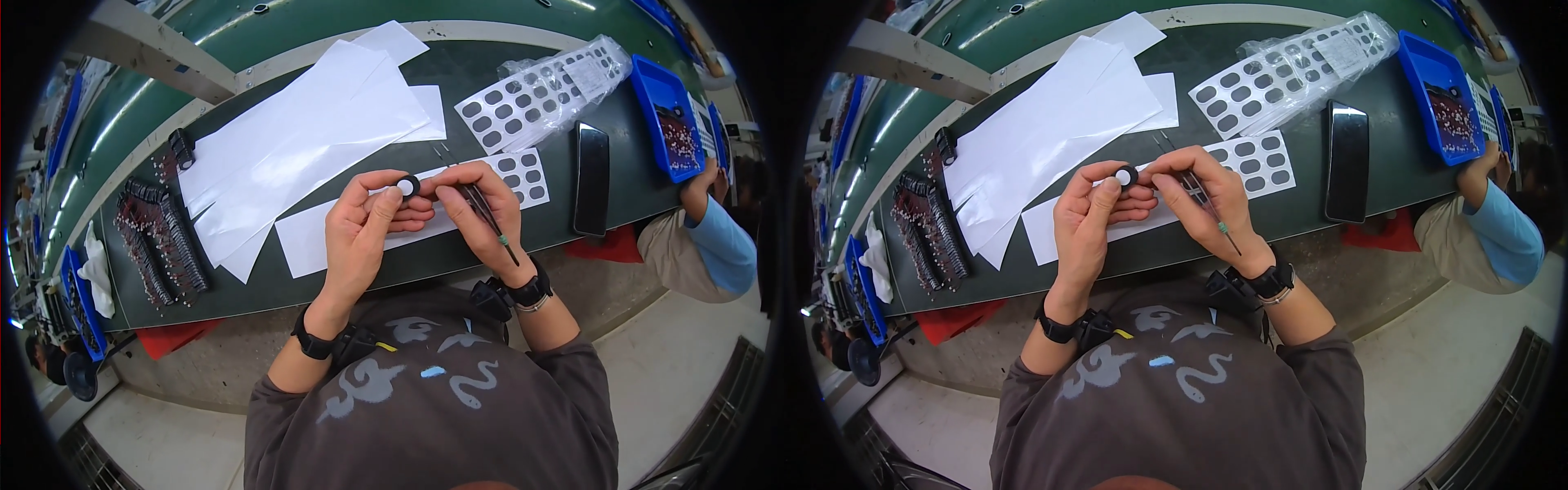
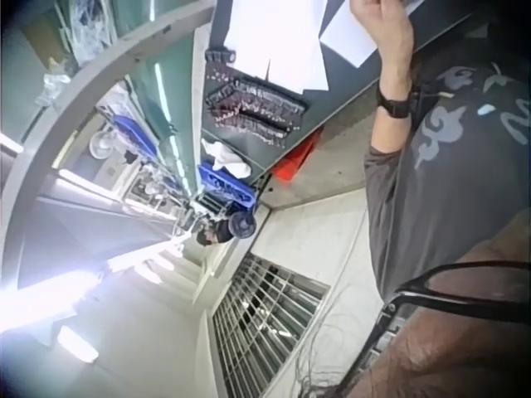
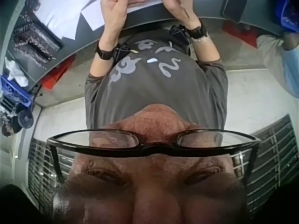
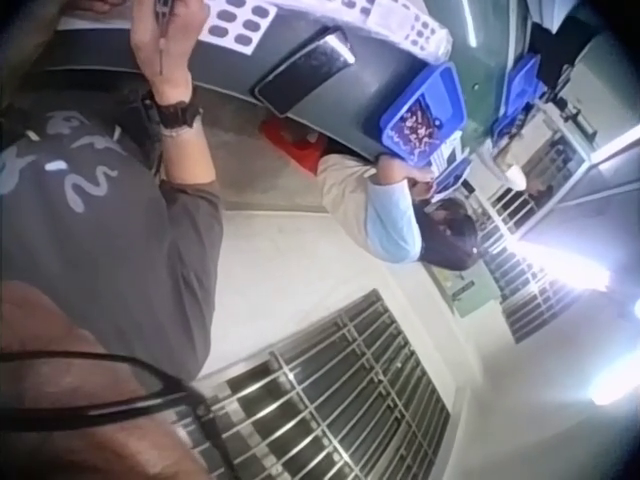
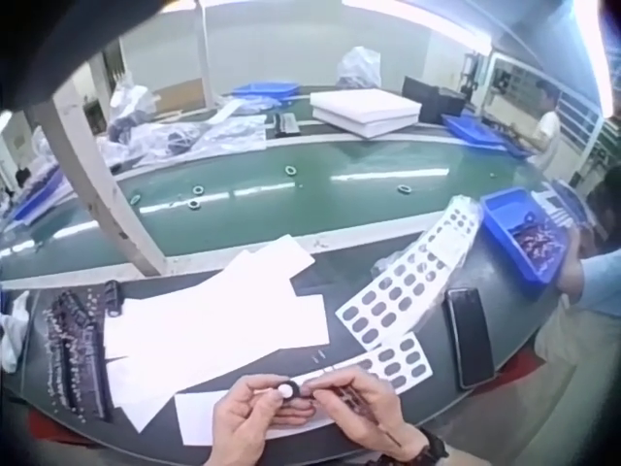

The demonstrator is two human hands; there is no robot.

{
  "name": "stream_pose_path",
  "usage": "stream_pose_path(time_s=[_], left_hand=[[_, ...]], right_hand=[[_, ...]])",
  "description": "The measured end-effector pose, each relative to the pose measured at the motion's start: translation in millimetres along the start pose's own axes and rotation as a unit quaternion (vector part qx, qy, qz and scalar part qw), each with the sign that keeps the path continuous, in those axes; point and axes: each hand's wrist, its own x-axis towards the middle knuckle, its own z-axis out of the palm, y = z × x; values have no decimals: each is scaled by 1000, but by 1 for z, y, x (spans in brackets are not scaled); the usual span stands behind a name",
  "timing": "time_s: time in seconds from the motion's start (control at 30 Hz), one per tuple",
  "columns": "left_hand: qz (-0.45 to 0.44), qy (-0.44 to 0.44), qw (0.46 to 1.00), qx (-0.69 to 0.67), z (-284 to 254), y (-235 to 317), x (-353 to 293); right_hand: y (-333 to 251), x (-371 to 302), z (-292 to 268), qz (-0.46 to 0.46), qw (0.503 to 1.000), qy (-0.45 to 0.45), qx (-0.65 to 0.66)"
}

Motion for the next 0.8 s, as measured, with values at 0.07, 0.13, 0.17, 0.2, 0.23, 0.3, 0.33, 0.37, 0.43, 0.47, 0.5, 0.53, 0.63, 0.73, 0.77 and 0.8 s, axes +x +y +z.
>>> stream_pose_path(time_s=[0.07,0.13,0.17,0.2,0.23,0.3,0.33,0.37,0.43,0.47,0.5,0.53,0.63,0.73,0.77,0.8], left_hand=[[8,8,1000,12,1,-1,1],[12,11,1000,22,2,-1,2],[12,13,999,27,2,-2,2],[13,14,999,32,2,-3,3],[14,15,999,36,2,-2,3],[0,15,999,38,1,0,5],[-13,16,999,38,0,1,6],[-26,17,999,37,0,2,7],[-32,15,999,35,0,4,8],[-38,13,999,30,0,5,9],[-43,12,999,24,0,5,9],[-44,12,999,26,0,5,8],[-49,14,998,24,0,5,8],[-52,20,998,30,1,6,7],[-53,22,998,33,2,6,7],[-53,22,998,33,2,6,7]], right_hand=[[-2,-1,0,9,1000,-8,7],[-2,1,0,24,999,-1,31],[-2,1,0,31,999,2,43],[-2,1,0,31,998,4,45],[-2,1,0,31,998,5,51],[-2,1,0,31,997,6,64],[-2,1,-1,30,997,8,66],[-2,2,-2,27,998,4,61],[-4,3,-3,22,998,-6,50],[-4,2,-2,22,998,-5,52],[-3,2,-2,27,998,-2,62],[-3,2,-1,32,997,1,72],[-4,2,0,40,996,4,82],[-5,1,1,48,995,4,82],[-4,2,0,49,995,2,85],[-4,2,0,50,995,1,89]])
